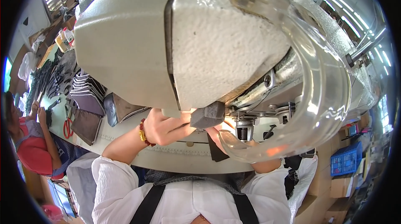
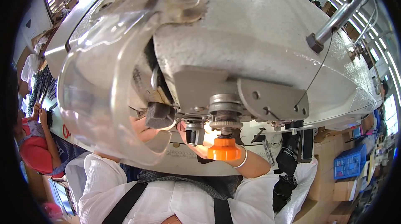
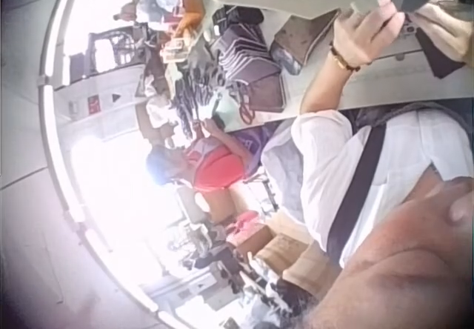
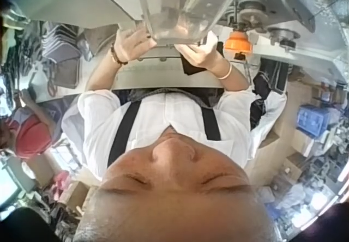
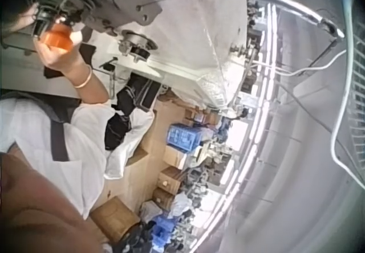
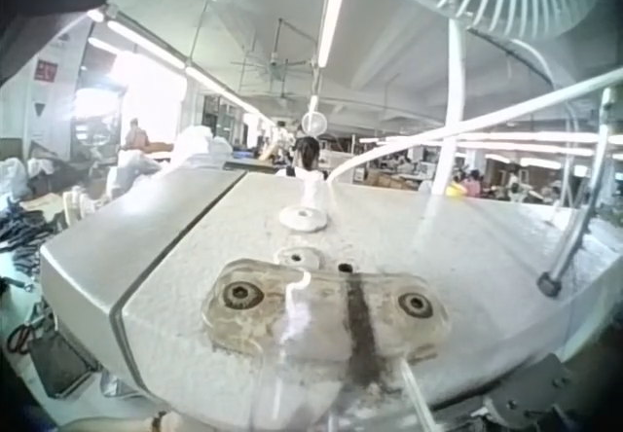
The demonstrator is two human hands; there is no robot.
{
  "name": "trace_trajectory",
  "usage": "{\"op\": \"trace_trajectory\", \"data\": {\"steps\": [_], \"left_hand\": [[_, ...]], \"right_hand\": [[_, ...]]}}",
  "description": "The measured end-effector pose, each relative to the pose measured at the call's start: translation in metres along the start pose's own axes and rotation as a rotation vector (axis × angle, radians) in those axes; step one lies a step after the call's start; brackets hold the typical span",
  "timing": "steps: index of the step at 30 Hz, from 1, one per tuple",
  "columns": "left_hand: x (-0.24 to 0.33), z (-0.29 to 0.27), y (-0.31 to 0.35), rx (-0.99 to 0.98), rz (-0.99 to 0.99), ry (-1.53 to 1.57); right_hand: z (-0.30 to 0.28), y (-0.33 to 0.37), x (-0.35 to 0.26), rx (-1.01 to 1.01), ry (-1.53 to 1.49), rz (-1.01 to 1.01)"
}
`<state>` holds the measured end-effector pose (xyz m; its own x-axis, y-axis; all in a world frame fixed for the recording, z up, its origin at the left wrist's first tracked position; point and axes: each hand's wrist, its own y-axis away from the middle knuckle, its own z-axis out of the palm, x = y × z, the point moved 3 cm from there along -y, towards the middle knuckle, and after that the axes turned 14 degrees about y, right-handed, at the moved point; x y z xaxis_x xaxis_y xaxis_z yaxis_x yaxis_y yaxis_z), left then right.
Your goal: Using an industrial sewing machine to stitch together fabric or leather shoe components.
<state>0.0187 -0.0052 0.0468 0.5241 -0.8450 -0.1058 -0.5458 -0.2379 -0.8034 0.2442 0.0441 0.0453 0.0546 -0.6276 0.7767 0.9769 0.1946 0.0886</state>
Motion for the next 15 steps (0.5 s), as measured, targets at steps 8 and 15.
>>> {"op": "trace_trajectory", "data": {"steps": [8, 15], "left_hand": [[0.004, 0.003, -0.001, 0.016, 0.0, -0.034], [-0.009, 0.037, 0.052, -0.115, -0.142, 0.05]], "right_hand": [[-0.001, -0.002, -0.002, 0.093, -0.915, 0.537], [-0.001, 0.002, -0.006, 0.032, -1.407, 0.996]]}}
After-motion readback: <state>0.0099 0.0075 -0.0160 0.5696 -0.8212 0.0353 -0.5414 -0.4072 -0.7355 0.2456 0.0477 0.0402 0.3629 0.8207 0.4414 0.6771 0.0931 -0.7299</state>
